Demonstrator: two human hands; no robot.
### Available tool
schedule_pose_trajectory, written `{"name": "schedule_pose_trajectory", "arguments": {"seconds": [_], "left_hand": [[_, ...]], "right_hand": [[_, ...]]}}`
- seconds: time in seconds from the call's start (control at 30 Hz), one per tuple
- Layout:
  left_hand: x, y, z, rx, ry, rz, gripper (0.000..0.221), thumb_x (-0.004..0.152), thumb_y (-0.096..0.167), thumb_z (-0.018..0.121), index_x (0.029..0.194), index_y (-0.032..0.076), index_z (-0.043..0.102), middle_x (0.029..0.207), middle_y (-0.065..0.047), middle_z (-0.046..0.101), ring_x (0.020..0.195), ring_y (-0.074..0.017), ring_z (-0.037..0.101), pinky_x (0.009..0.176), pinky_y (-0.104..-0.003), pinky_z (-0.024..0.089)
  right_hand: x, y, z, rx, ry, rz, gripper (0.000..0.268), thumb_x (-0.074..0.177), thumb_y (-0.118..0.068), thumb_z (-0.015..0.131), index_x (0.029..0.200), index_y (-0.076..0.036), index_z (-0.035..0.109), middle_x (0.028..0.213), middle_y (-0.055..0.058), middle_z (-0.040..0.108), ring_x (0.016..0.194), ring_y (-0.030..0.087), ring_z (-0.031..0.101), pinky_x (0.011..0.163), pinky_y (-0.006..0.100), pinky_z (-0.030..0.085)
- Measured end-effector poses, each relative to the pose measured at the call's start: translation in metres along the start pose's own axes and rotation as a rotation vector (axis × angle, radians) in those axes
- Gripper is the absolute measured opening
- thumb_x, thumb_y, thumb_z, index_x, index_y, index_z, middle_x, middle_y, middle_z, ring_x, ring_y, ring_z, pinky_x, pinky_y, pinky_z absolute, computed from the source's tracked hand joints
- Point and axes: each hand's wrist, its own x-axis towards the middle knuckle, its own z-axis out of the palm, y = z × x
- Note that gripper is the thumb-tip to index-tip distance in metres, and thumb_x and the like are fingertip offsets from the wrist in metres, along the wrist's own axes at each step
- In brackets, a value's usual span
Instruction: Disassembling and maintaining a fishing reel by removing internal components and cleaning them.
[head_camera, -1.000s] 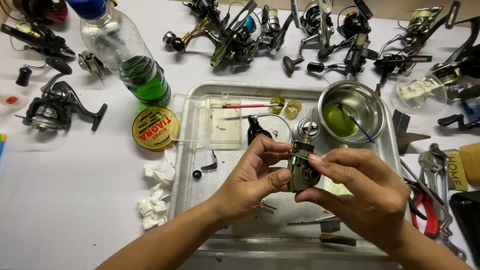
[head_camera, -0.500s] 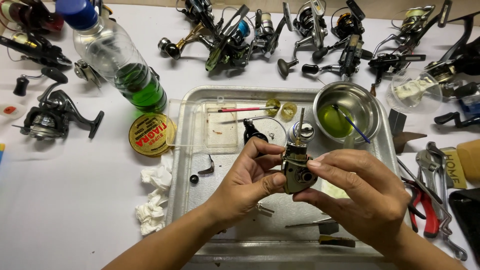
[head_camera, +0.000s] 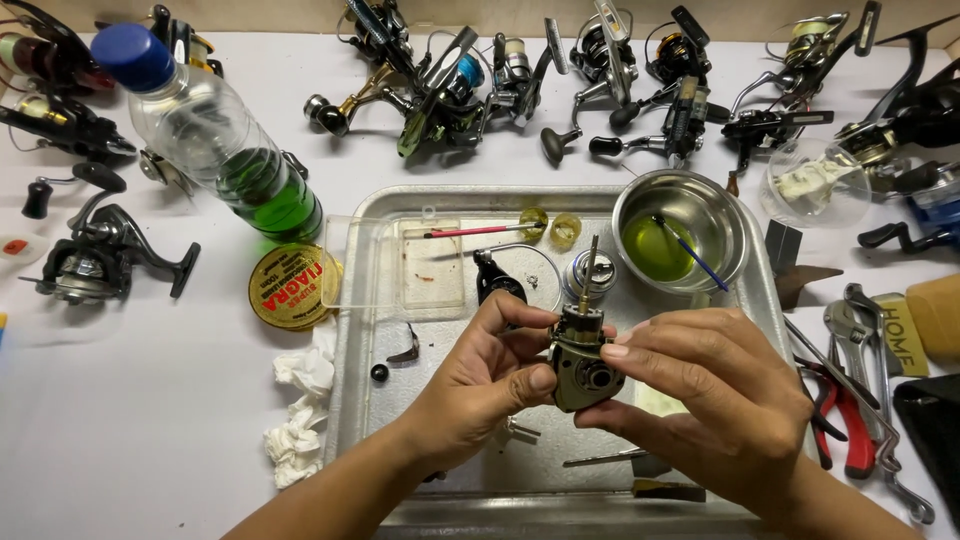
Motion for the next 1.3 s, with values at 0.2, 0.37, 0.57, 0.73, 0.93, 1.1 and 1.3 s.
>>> {"name": "schedule_pose_trajectory", "arguments": {"seconds": [0.2,0.37,0.57,0.73,0.93,1.1,1.3], "left_hand": [[-0.001,-0.005,-0.002,-0.01,-0.019,0.023,0.036,0.1,0.022,0.07,0.128,0.014,0.048,0.135,-0.02,0.063,0.119,-0.0259,0.063,0.093,-0.039,0.056],[-0.001,-0.006,-0.002,-0.027,-0.027,0.032,0.035,0.1,0.02,0.07,0.127,0.014,0.048,0.134,-0.02,0.063,0.118,-0.0257,0.063,0.093,-0.039,0.056],[-0.001,-0.004,-0.001,0.027,-0.015,0.043,0.034,0.101,0.022,0.069,0.127,0.013,0.049,0.129,-0.016,0.065,0.116,-0.0234,0.064,0.092,-0.038,0.056],[-0.002,0.002,0.008,0.106,0.018,0.009,0.052,0.091,0.028,0.077,0.126,0.013,0.041,0.127,-0.02,0.062,0.11,-0.0285,0.068,0.092,-0.037,0.059],[-0.002,-0.001,0.017,0.283,0.207,0.013,0.047,0.088,0.014,0.076,0.121,0.009,0.043,0.114,-0.014,0.069,0.101,-0.0182,0.069,0.086,-0.031,0.061],[-0.003,0.0,0.018,0.308,0.224,0.016,0.043,0.093,0.007,0.068,0.125,0.004,0.04,0.113,-0.017,0.067,0.097,-0.0209,0.069,0.078,-0.036,0.066],[0.004,0.013,0.009,0.28,0.311,0.107,0.043,0.092,0.015,0.07,0.121,0.006,0.04,0.125,-0.023,0.071,0.112,-0.0263,0.072,0.097,-0.037,0.059]], "right_hand": [[0.0,0.001,-0.001,0.005,-0.005,-0.002,0.042,0.079,-0.037,0.085,0.102,-0.006,0.072,0.095,0.012,0.075,0.086,0.027,0.072,0.081,0.037,0.057],[-0.001,0.002,0.0,0.029,-0.003,0.001,0.041,0.078,-0.037,0.086,0.102,-0.007,0.071,0.096,0.012,0.075,0.087,0.026,0.073,0.082,0.036,0.057],[-0.004,0.003,0.004,0.046,0.001,0.025,0.041,0.078,-0.038,0.086,0.102,-0.008,0.07,0.098,0.012,0.075,0.088,0.028,0.073,0.081,0.038,0.058],[-0.008,0.005,0.012,0.035,0.018,0.023,0.04,0.079,-0.038,0.085,0.101,-0.008,0.07,0.099,0.012,0.075,0.088,0.028,0.073,0.082,0.039,0.057],[-0.013,0.005,0.02,-0.013,-0.018,-0.033,0.033,0.087,-0.036,0.08,0.104,-0.01,0.069,0.099,0.008,0.074,0.089,0.023,0.076,0.077,0.036,0.053],[-0.016,0.009,0.021,-0.046,-0.019,-0.034,0.044,0.085,-0.041,0.085,0.107,-0.01,0.063,0.104,0.007,0.076,0.092,0.024,0.074,0.083,0.038,0.051],[-0.011,0.009,0.008,0.0,-0.003,0.043,0.04,0.085,-0.034,0.081,0.103,-0.002,0.066,0.112,0.021,0.069,0.108,0.038,0.068,0.098,0.051,0.059]]}}
